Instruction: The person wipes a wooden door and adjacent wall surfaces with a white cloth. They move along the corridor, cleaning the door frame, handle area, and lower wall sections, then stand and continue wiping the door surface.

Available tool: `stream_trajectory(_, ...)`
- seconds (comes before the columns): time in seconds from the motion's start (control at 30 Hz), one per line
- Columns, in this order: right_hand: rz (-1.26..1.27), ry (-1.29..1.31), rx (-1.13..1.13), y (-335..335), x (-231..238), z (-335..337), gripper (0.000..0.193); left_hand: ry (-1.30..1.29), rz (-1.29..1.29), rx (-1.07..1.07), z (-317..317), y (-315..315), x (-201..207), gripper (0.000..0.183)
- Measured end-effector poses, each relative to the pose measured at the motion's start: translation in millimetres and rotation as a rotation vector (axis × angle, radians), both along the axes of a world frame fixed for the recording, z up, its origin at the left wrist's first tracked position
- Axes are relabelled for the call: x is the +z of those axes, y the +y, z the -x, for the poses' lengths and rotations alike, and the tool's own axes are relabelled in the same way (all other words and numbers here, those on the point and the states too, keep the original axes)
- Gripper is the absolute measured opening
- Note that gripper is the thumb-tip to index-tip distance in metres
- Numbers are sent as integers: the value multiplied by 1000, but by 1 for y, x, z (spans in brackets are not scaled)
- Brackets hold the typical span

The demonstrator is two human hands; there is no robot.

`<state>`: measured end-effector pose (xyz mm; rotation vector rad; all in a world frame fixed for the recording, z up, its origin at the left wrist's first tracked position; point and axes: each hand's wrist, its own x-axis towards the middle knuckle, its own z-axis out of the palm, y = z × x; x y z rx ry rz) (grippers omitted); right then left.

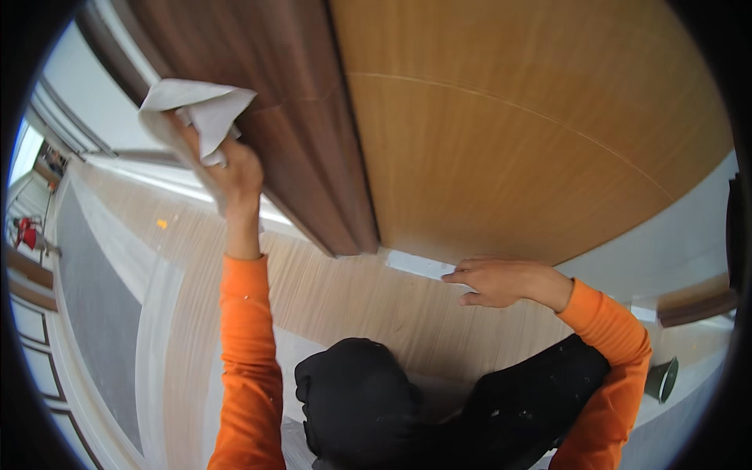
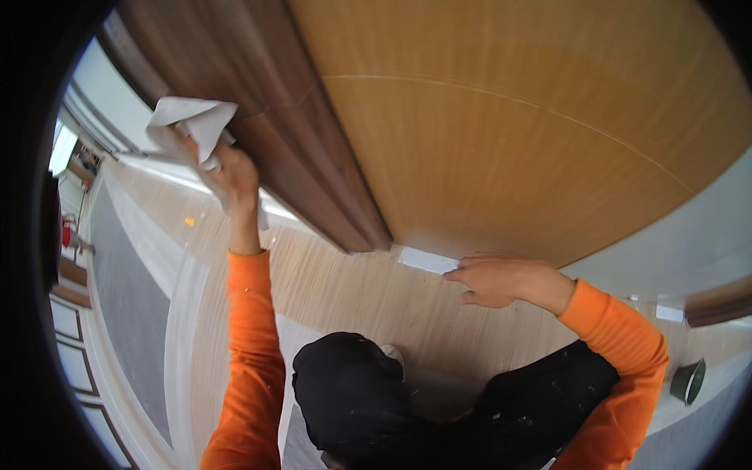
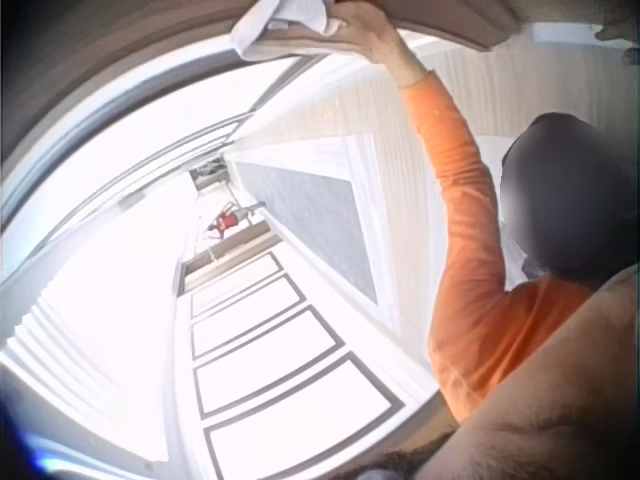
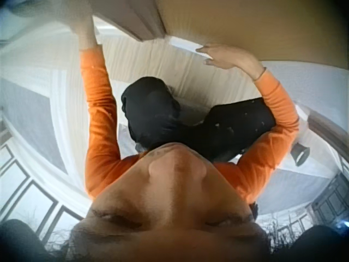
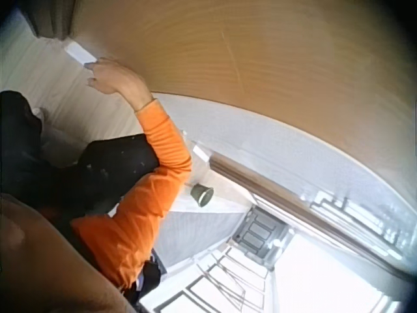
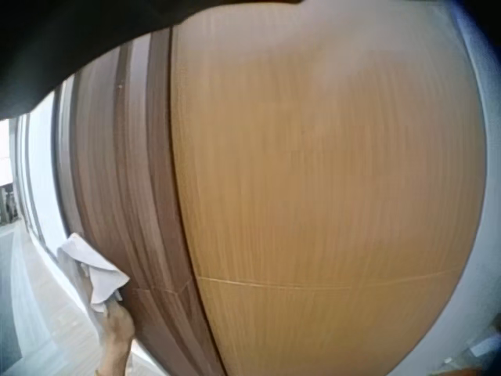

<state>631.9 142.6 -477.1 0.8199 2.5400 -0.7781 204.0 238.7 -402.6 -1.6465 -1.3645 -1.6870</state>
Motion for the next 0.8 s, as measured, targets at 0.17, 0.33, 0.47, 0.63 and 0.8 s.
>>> stream_trajectory(0.17,1,-44,-10,3,-11,0,56,32,-197,115,3,26,-124,63)
stream_trajectory(0.33,9,-11,41,10,-14,23,56,-250,480,26,17,-44,-312,66)
stream_trajectory(0.47,19,-72,11,-2,-2,15,58,-687,927,-314,-31,-143,-366,67)
stream_trajectory(0.63,10,87,-84,0,-15,17,71,-850,1151,-579,-31,-175,-357,52)
stream_trajectory(0.8,-74,295,-206,4,7,16,99,-273,1076,-790,-57,-134,-214,49)
